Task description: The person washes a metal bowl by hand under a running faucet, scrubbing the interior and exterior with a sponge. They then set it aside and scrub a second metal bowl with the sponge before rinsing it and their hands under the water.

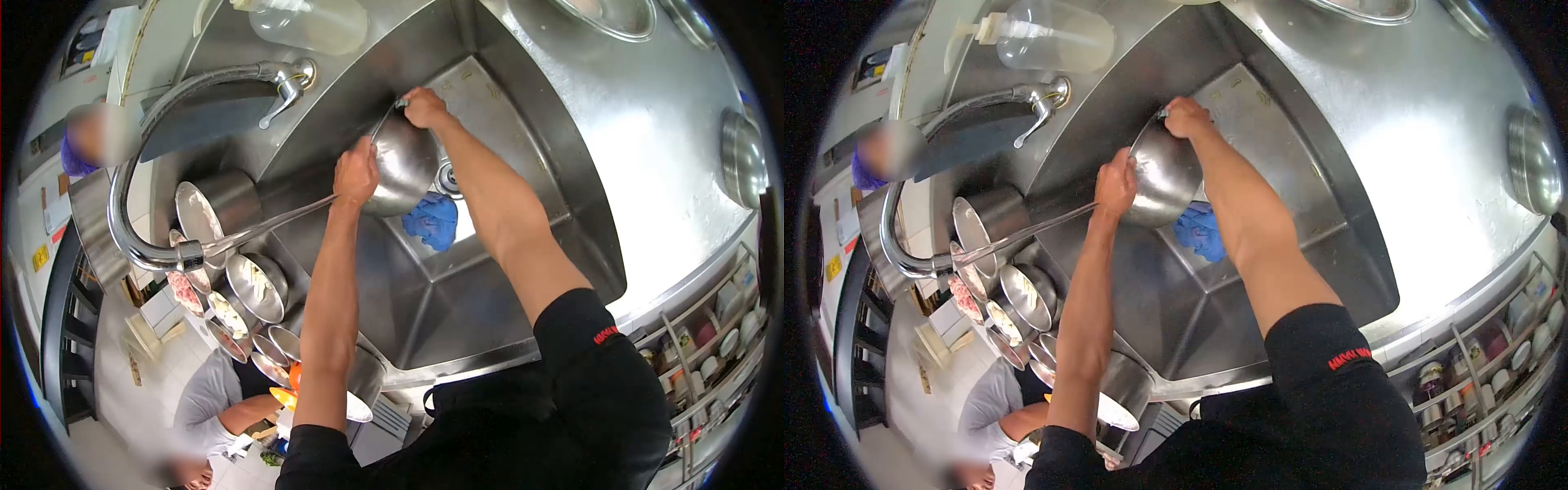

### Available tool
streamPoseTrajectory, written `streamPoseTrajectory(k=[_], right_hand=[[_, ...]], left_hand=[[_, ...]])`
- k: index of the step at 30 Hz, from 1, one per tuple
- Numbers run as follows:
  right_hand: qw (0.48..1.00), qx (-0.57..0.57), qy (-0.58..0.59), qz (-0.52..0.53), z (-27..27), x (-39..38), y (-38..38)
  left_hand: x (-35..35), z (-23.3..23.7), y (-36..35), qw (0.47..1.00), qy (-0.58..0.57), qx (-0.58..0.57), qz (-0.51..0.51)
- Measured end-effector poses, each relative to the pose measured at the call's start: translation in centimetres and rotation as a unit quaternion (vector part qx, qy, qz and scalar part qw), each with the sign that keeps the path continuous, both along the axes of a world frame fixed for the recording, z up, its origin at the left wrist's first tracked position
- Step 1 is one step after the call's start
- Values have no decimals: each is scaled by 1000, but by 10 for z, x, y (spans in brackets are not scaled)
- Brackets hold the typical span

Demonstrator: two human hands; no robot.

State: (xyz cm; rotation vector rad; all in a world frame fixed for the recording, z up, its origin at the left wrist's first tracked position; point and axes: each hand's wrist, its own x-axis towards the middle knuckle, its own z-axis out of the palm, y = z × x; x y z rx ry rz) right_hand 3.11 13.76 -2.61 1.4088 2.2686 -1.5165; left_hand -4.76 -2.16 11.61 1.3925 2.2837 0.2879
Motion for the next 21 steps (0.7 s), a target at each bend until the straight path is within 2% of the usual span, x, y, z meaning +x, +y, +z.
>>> streamPoseTrajectory(k=[1, 3, 5, 6, 8, 9, 10, 12, 14, 16, 17, 19, 21], right_hand=[[999, -34, -19, 5, 29, 7, -6], [993, 93, 20, 68, 70, 30, -42], [960, 256, 112, 9, 95, 46, -89], [962, 251, 112, 10, 96, 53, -99], [964, 233, 94, -83, 98, 61, -94], [972, 204, 82, -83, 96, 63, -87], [973, 201, 81, -83, 93, 65, -86], [983, 161, 64, -61, 88, 61, -71], [987, 136, 64, -59, 87, 54, -62], [995, 96, 18, -8, 81, 43, -57], [996, 92, 19, -8, 79, 39, -55], [995, 98, 17, 10, 75, 29, -48], [995, 98, 15, 22, 70, 21, -41]], left_hand=[[1, 0, 1, 1000, 14, -19, 13], [4, 0, 10, 999, 29, -32, 32], [7, -1, 20, 998, 18, -59, 0], [10, -1, 20, 998, 18, -65, 2], [5, 2, 39, 994, -77, -54, -53], [1, 4, 41, 959, -283, -2, 2], [2, 6, 32, 959, -283, -5, 3], [7, 27, 17, 978, -199, 60, 13], [7, 20, -21, 985, -165, 53, 25], [10, 8, -56, 989, -87, 52, 110], [12, 6, -65, 989, -86, 49, 110], [25, 9, -70, 969, -77, 9, 234], [24, 5, -70, 968, -65, 19, 242]])
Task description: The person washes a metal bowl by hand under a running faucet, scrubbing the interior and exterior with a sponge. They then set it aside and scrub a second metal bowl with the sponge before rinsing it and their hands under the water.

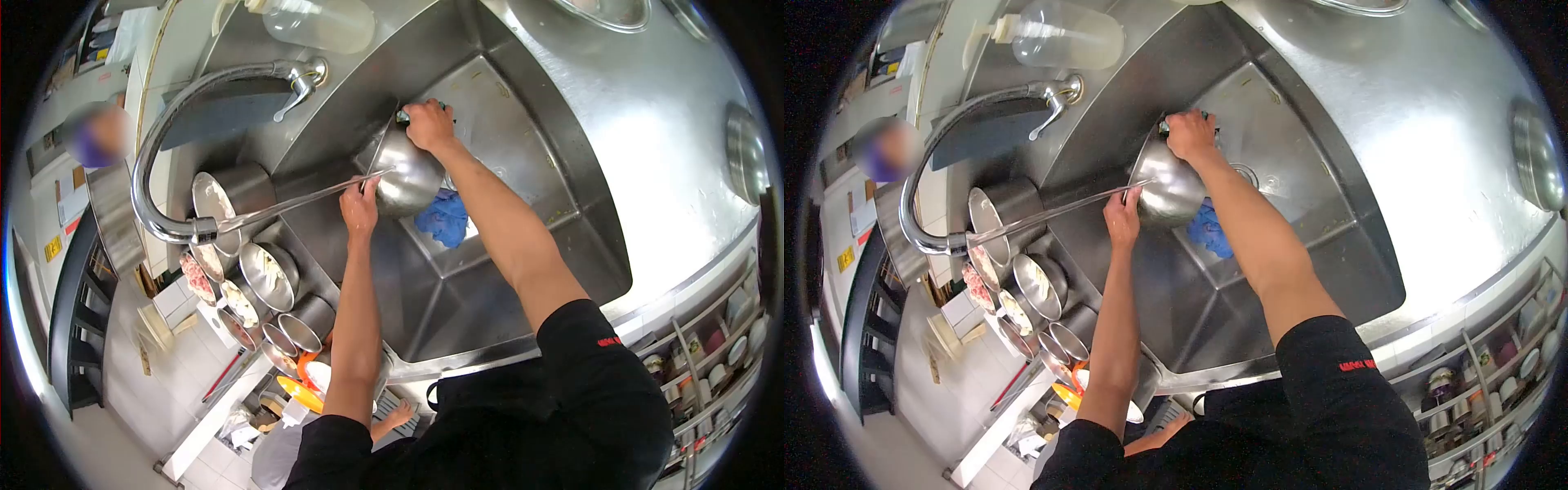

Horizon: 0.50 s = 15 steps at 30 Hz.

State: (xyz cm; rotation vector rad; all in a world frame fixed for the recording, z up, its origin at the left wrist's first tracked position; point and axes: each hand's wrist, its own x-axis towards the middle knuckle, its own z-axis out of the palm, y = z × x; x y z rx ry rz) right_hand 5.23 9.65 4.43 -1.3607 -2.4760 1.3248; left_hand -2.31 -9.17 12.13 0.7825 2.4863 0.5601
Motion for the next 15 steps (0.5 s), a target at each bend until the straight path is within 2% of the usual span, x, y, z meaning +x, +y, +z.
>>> streamPoseTrajectory(k=[3, 5, 6, 8, 10, 11, 13, 14, 15], right_hand=[[1000, 23, -2, 4, 4, -7, 2], [997, 42, -57, 44, 16, -9, -6], [996, 60, -30, 58, 28, -2, -12], [994, 77, -9, 75, 44, 13, -47], [950, 281, 135, 13, 46, 16, -82], [951, 279, 135, 18, 41, 16, -82], [941, 309, 133, -32, 35, 12, -72], [988, 153, 27, -6, 32, 8, -52], [987, 157, 29, 0, 37, 7, -53]], left_hand=[[-9, -10, -1, 1000, 16, 10, -19], [-13, -18, -4, 989, 60, 90, -103], [-15, -18, -1, 988, 57, 92, -106], [-14, -12, 4, 994, 65, 5, -88], [-16, -10, 8, 991, 58, 47, -109], [-16, -9, 7, 986, 56, 88, -126], [-25, -13, 3, 986, 61, 63, -142], [-25, -14, 4, 985, 70, 40, -154], [-24, -12, 6, 983, 78, 16, -167]])
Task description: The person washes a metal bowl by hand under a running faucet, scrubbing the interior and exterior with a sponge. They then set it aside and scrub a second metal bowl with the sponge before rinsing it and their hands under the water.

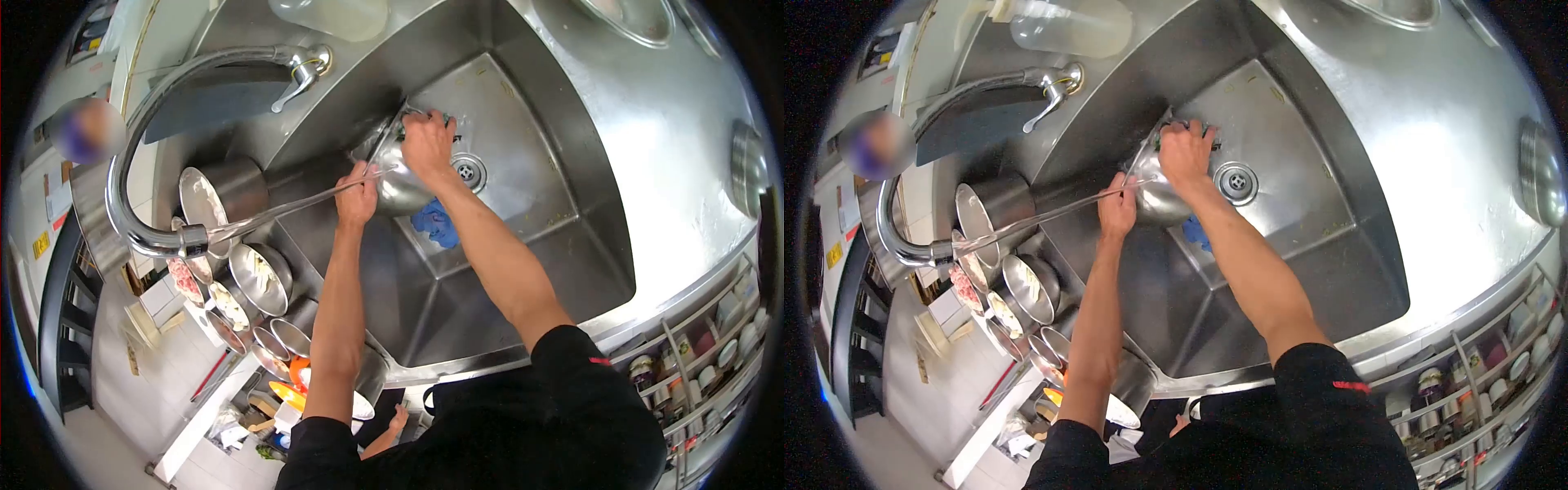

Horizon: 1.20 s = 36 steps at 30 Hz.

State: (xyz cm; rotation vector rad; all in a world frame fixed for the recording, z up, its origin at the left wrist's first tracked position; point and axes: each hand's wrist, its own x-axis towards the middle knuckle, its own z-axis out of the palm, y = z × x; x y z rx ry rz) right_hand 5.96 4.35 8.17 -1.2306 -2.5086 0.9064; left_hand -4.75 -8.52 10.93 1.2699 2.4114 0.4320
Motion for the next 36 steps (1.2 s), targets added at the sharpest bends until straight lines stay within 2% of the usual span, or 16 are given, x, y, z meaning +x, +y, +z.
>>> streamPoseTrajectory(k=[2, 3, 6, 9, 11, 12, 14, 17, 20, 23, 24, 26, 29, 30, 33, 36], right_hand=[[998, 12, -41, 38, 16, 1, -7], [994, 96, 58, 10, 16, 4, -25], [988, 92, 127, -18, -14, 4, -17], [984, -172, -38, -1, -41, -21, 48], [958, -283, 6, -40, -111, -40, 79], [959, -281, 9, -41, -144, -61, 90], [959, -256, -97, 72, -194, -81, 93], [962, -270, -43, -6, -110, -43, 72], [994, -107, -7, 14, -36, -7, 33], [997, 28, 70, -12, 2, 2, -20], [986, 112, 123, -32, 4, 2, -30], [976, 146, 153, -44, -7, 3, -24], [991, -117, -44, 56, -8, 0, 34], [992, -113, -40, 50, 0, 1, 26], [982, 143, 122, -28, 7, 10, -23], [992, 64, 110, 8, -9, 3, -3]], left_hand=[[1, 7, 7, 999, 6, 46, -18], [1, 7, 7, 999, -15, 48, -6], [-1, 5, 5, 998, -49, 48, 1], [2, 6, 0, 996, -74, 27, 40], [-3, 1, 0, 1000, -23, 1, 13], [-5, 2, 3, 1000, -21, 3, 11], [0, 2, 2, 999, -41, 34, 10], [10, 1, -6, 998, -59, 23, 20], [22, -3, -4, 998, -51, 36, 17], [16, 0, 18, 996, -22, -67, 51], [12, -1, 25, 997, -17, -61, 51], [8, -1, 26, 997, -11, -72, 28], [20, 10, 42, 994, -7, -110, 12], [18, 12, 50, 993, 9, -121, -5], [1, 7, 50, 994, -31, -102, -26], [-8, 6, 42, 994, -77, -65, -35]])
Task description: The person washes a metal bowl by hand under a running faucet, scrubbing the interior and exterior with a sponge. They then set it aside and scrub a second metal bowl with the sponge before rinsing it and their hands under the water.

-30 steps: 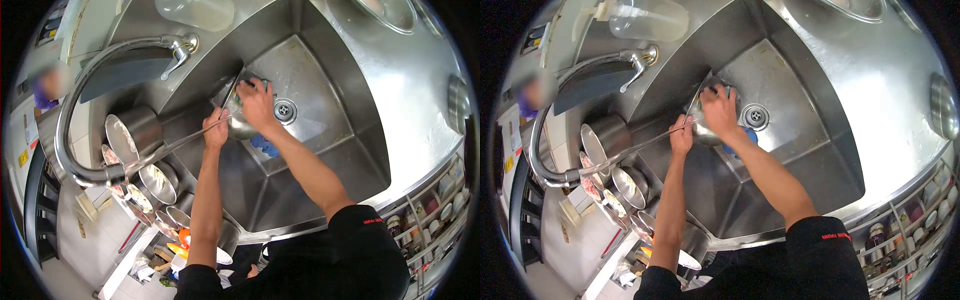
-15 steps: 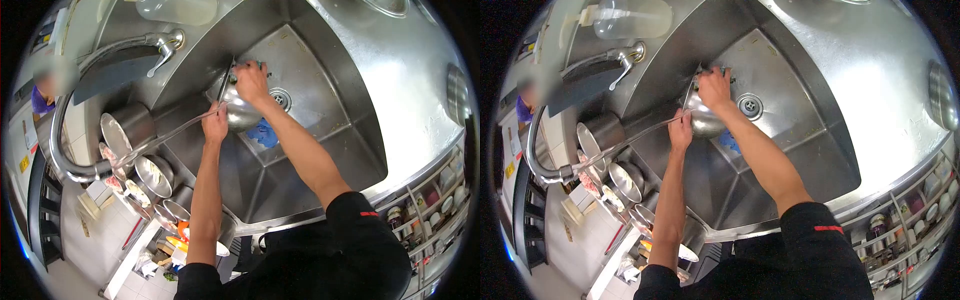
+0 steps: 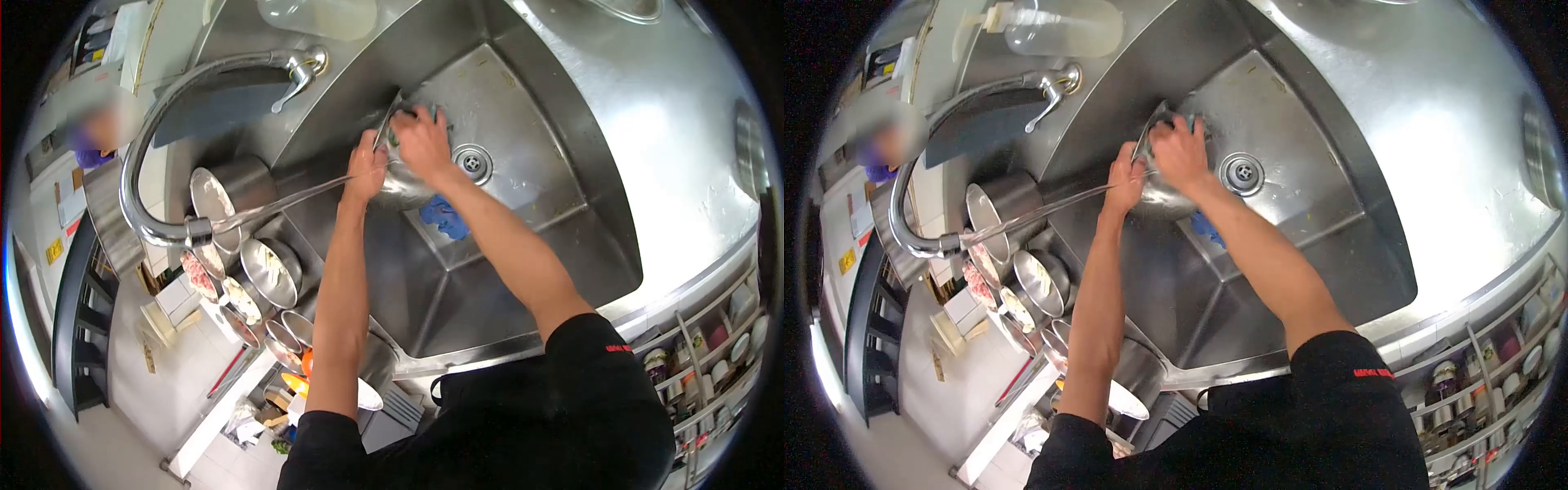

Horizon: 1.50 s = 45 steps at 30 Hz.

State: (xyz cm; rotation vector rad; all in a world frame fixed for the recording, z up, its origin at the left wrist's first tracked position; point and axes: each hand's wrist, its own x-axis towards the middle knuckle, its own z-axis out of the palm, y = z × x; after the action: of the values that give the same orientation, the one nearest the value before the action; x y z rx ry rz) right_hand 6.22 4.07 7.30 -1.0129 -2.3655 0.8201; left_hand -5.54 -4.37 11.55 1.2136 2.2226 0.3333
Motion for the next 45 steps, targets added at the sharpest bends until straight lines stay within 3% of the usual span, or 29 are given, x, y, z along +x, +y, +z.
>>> streamPoseTrajectory(k=[1, 2, 3, 4, 6, 9, 11, 18, 21, 26, 30, 33, 37, 41, 45], right_hand=[[991, -65, -111, 45, 3, -5, 17], [991, -65, -108, 48, -1, -10, 25], [984, -101, -133, 57, -5, -14, 36], [976, -138, -159, 63, -7, -17, 44], [967, -159, -185, 71, -10, -22, 50], [956, -186, -205, 94, -12, -42, 53], [948, -195, -219, 124, -19, -61, 44], [956, -175, -157, 175, -9, -62, 19], [971, -93, -109, 189, -5, -38, -1], [996, 26, 37, 71, -7, -9, -26], [997, -55, 12, 54, -8, -8, 9], [975, -173, -128, 53, 0, -12, 38], [971, -210, -101, 55, 3, 5, 32], [990, -143, -5, -4, 10, 22, -7], [991, -128, -3, 44, 26, 57, -21]], left_hand=[[0, -2, -6, 993, -74, 79, 43], [0, -3, -11, 973, -146, 158, 81], [0, -6, -19, 969, -94, 215, 72], [6, -6, -27, 970, -94, 216, 66], [26, -5, -52, 951, -97, 218, 198], [52, -12, -81, 956, -51, 213, 197], [71, -7, -94, 921, 0, 164, 354], [69, -34, -106, 915, -15, 182, 359], [67, -20, -92, 934, 16, 147, 325], [43, -9, -65, 968, 32, 120, 218], [17, -7, -24, 979, 61, 85, 177], [12, 3, 21, 992, 62, 28, 106], [9, 4, 48, 997, 59, -37, 26], [2, -29, 63, 997, 67, -42, 2], [2, -38, 85, 993, 90, -74, 22]])
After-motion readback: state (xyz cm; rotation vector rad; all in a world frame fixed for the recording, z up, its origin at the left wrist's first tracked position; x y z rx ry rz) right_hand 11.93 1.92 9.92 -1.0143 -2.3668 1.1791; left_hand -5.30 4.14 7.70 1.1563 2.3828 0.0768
